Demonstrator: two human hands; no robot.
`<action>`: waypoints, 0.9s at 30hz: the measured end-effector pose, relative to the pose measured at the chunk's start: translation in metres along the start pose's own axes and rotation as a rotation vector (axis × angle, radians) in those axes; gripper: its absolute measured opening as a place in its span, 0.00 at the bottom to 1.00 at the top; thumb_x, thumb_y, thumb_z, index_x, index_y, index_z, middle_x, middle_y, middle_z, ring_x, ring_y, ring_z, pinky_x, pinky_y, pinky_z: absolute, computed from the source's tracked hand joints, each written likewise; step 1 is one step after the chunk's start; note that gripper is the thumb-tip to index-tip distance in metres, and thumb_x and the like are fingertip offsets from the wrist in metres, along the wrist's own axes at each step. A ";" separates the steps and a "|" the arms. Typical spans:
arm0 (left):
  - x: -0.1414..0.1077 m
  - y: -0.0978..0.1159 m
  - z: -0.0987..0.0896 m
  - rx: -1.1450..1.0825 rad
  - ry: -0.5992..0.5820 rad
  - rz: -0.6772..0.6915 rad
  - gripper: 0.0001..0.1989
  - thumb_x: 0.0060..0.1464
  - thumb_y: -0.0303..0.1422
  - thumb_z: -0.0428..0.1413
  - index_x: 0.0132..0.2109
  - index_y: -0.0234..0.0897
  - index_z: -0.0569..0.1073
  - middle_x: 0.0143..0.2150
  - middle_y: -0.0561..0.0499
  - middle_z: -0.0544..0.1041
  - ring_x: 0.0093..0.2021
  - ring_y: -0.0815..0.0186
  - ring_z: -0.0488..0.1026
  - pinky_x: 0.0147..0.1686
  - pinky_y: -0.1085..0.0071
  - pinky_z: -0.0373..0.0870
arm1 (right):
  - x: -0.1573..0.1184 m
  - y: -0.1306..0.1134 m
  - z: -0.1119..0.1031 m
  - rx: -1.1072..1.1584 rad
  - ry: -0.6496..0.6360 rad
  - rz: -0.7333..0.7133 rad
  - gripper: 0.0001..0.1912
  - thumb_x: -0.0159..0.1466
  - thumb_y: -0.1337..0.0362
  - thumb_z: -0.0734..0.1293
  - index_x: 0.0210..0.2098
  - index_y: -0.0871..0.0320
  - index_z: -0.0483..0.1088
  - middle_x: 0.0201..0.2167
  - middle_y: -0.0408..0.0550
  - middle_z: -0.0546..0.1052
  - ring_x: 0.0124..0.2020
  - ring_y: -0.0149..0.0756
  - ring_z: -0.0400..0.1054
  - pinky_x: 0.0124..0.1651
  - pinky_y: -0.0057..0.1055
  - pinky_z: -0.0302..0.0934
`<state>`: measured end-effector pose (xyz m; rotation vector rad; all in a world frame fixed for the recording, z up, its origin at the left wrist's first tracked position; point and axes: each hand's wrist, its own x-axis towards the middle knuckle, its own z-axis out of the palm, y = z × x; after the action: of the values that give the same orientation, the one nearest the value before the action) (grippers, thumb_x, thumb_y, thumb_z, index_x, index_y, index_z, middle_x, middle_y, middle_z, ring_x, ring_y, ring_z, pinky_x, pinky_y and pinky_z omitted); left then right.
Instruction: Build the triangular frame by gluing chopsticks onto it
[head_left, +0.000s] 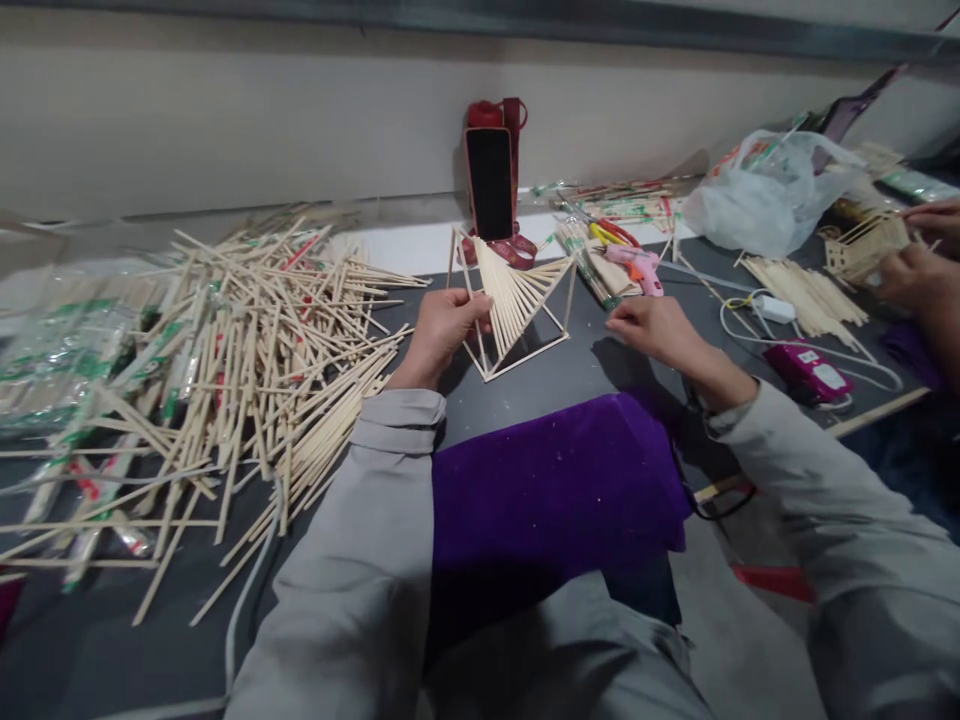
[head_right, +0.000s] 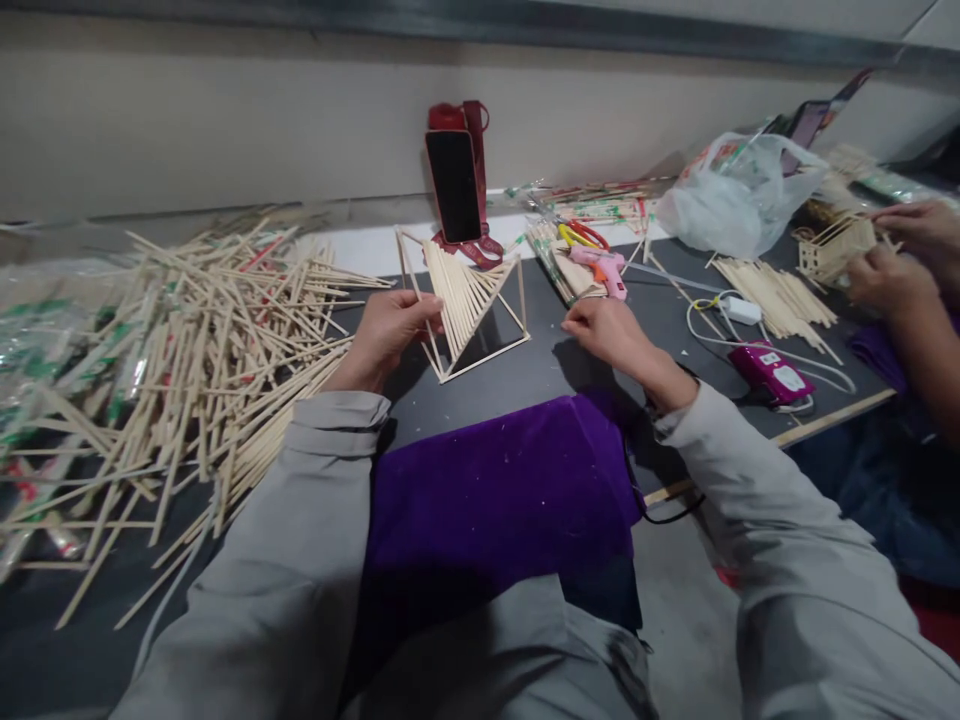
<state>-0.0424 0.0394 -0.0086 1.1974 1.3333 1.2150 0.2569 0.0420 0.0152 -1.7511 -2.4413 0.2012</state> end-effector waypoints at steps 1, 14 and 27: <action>0.000 0.000 0.000 -0.002 0.003 -0.005 0.07 0.47 0.32 0.60 0.27 0.32 0.76 0.21 0.51 0.74 0.21 0.71 0.70 0.21 0.76 0.61 | 0.009 0.000 0.007 -0.100 -0.005 -0.010 0.16 0.66 0.62 0.60 0.42 0.62 0.77 0.37 0.55 0.80 0.38 0.40 0.72 0.37 0.31 0.57; 0.001 0.001 -0.001 0.047 0.023 0.003 0.07 0.46 0.31 0.59 0.24 0.34 0.76 0.21 0.51 0.74 0.21 0.71 0.69 0.22 0.75 0.64 | 0.025 -0.018 0.040 -0.368 -0.121 -0.046 0.20 0.67 0.71 0.52 0.46 0.70 0.72 0.42 0.69 0.75 0.35 0.44 0.70 0.29 0.34 0.46; 0.003 -0.001 -0.001 0.074 0.017 0.009 0.08 0.46 0.33 0.60 0.25 0.33 0.75 0.21 0.52 0.73 0.22 0.71 0.69 0.22 0.75 0.65 | -0.006 0.016 0.031 -0.268 0.028 0.173 0.16 0.68 0.68 0.56 0.47 0.64 0.72 0.47 0.61 0.77 0.47 0.45 0.72 0.44 0.33 0.59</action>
<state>-0.0434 0.0421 -0.0094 1.2489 1.3971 1.1935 0.2684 0.0404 -0.0181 -2.0591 -2.3891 -0.1405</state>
